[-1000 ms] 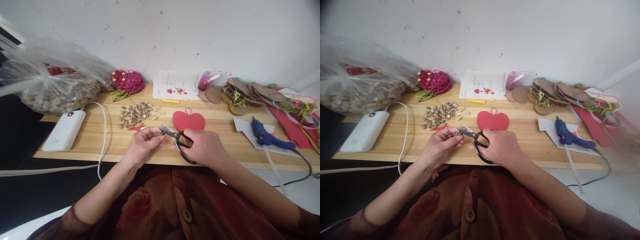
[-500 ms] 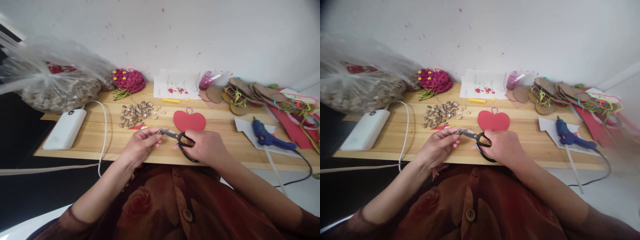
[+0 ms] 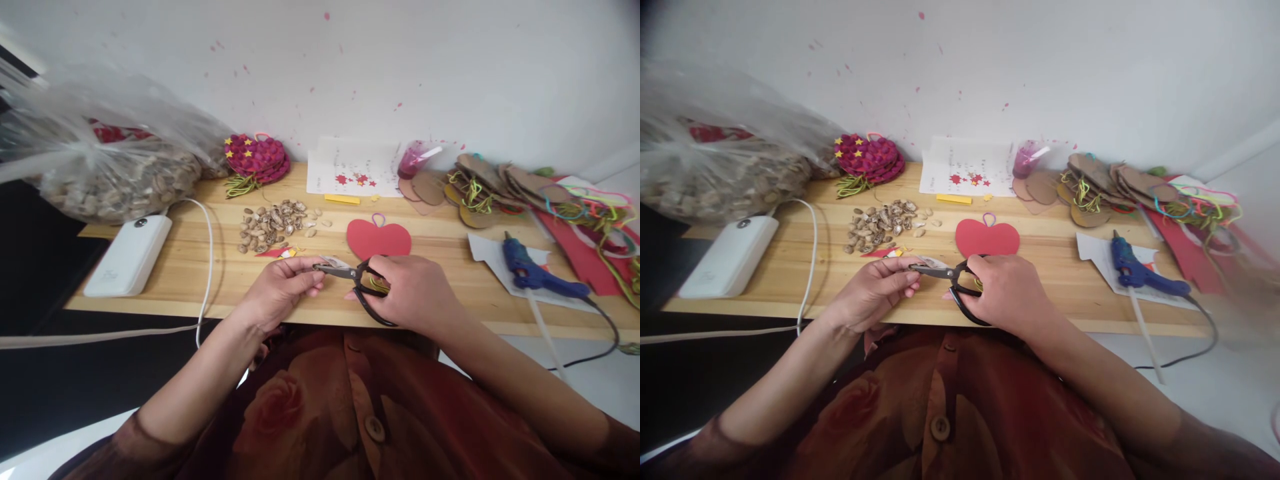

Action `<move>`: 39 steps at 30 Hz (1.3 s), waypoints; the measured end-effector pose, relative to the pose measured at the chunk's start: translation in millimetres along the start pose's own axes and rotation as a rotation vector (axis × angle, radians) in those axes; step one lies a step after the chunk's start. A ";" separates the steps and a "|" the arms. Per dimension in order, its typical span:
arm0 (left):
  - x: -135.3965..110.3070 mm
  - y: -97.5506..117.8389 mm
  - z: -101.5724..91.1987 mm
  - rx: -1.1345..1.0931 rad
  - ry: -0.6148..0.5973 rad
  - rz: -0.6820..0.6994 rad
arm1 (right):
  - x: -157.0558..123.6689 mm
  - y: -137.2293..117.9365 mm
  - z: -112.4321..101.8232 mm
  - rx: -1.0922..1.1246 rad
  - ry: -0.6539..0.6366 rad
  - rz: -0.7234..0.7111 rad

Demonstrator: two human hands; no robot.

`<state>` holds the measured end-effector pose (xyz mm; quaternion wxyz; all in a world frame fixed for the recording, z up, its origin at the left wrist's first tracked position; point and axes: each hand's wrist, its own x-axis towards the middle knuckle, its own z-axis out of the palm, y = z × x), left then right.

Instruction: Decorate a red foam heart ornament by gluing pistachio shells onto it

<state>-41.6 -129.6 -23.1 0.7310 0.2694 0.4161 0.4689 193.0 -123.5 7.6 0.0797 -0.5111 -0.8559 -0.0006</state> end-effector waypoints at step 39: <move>4.0 13.0 -6.0 -0.041 -0.049 -0.189 | 4.2 11.3 -4.7 -0.019 -0.063 -0.047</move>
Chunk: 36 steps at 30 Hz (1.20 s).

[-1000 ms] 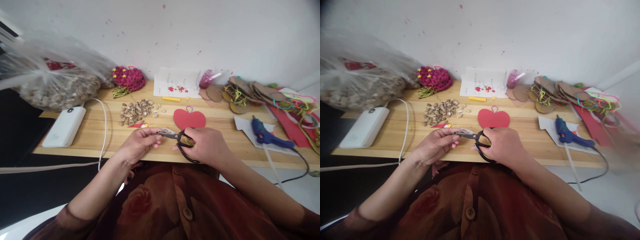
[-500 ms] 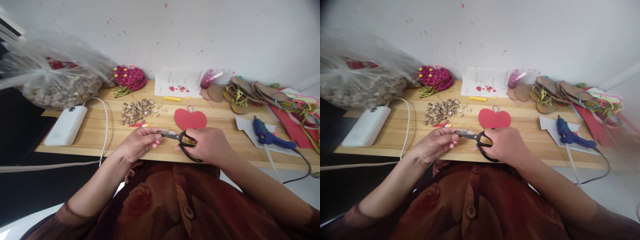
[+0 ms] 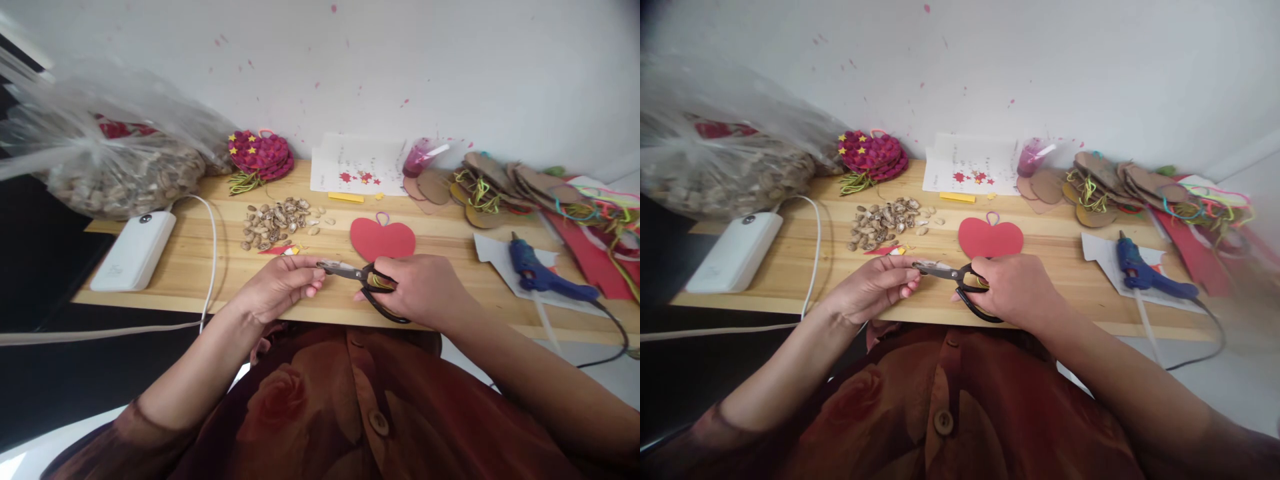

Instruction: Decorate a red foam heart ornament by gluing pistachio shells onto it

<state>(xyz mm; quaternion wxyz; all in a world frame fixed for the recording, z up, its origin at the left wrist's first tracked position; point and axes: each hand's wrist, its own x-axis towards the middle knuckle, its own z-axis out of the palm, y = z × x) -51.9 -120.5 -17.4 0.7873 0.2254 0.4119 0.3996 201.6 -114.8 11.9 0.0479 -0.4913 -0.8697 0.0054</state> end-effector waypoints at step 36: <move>1.4 -3.1 -0.2 0.034 0.022 0.028 | 8.9 3.7 2.7 -0.036 0.075 -0.102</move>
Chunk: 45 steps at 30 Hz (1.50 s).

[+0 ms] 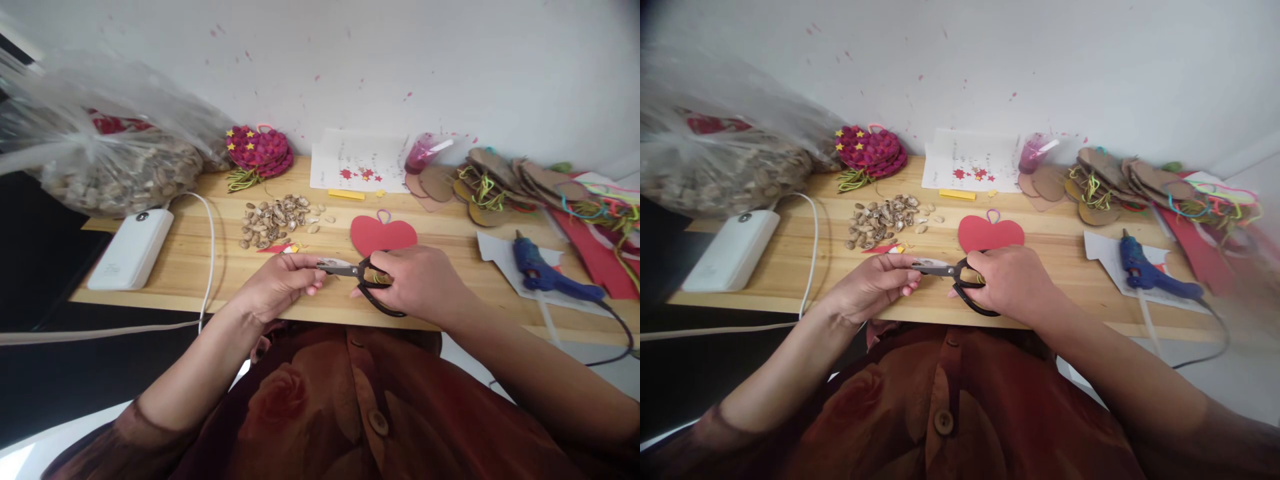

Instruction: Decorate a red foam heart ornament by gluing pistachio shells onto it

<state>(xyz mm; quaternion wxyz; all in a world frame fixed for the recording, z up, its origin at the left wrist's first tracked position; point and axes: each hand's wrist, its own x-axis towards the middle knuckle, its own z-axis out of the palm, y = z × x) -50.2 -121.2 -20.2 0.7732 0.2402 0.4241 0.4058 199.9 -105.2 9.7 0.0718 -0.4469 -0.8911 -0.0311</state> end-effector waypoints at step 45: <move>-0.1 0.6 3.4 -0.008 -0.008 0.023 | 1.6 -0.2 -9.0 -0.043 -0.035 0.028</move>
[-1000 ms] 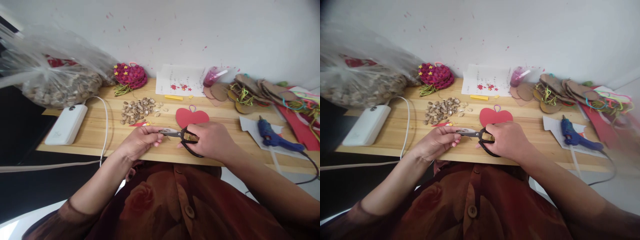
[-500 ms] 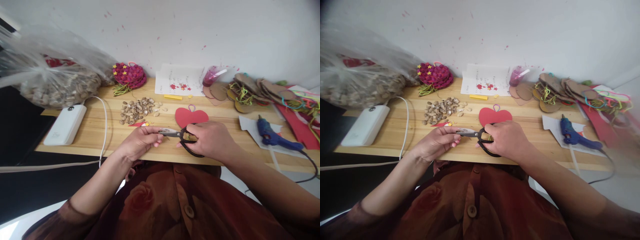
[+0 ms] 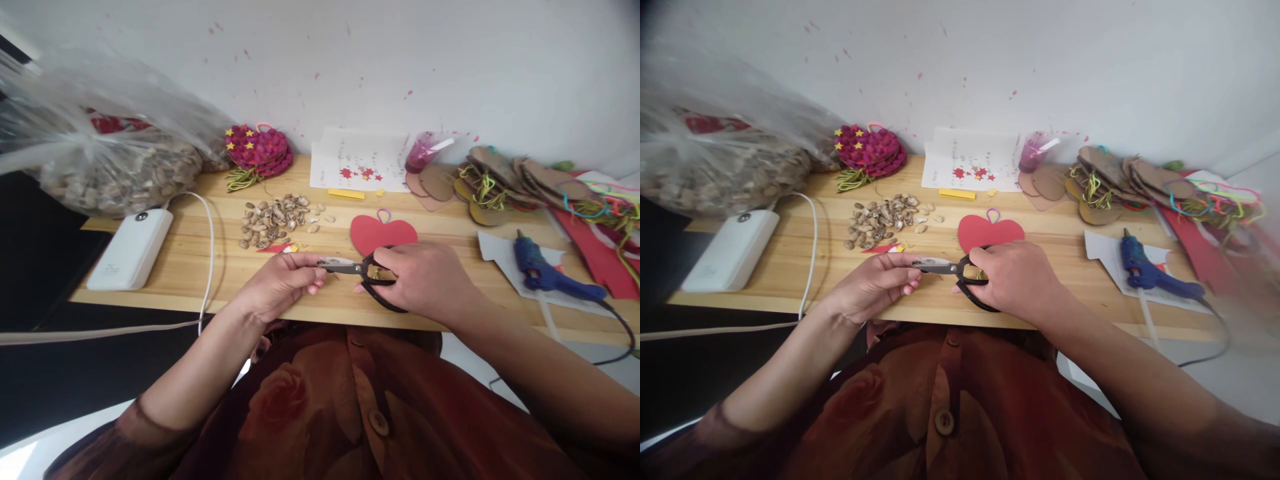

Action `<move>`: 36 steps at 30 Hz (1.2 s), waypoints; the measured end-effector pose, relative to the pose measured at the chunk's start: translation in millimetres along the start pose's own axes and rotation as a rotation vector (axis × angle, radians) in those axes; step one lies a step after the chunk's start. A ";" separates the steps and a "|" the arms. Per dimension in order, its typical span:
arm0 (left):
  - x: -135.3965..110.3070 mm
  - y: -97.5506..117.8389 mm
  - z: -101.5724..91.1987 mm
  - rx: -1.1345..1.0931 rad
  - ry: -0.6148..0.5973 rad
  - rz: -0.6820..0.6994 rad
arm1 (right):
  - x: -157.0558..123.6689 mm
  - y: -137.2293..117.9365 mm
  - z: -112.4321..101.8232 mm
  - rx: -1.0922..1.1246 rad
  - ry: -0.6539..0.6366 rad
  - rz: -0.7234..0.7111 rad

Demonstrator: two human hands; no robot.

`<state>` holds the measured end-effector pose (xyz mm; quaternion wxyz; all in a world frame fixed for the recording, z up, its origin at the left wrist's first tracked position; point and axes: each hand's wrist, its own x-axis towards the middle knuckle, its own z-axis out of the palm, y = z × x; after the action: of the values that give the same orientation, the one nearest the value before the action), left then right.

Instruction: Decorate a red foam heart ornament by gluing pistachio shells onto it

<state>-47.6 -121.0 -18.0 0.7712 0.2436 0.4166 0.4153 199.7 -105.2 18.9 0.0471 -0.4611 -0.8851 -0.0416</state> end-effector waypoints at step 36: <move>-5.4 6.5 -13.3 0.350 0.100 0.197 | -4.9 25.4 -0.3 0.117 -0.154 0.266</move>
<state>-63.3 -121.6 -18.1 0.6511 0.3925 0.4944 0.4214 223.3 -94.6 19.3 0.0109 -0.5724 -0.8183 0.0523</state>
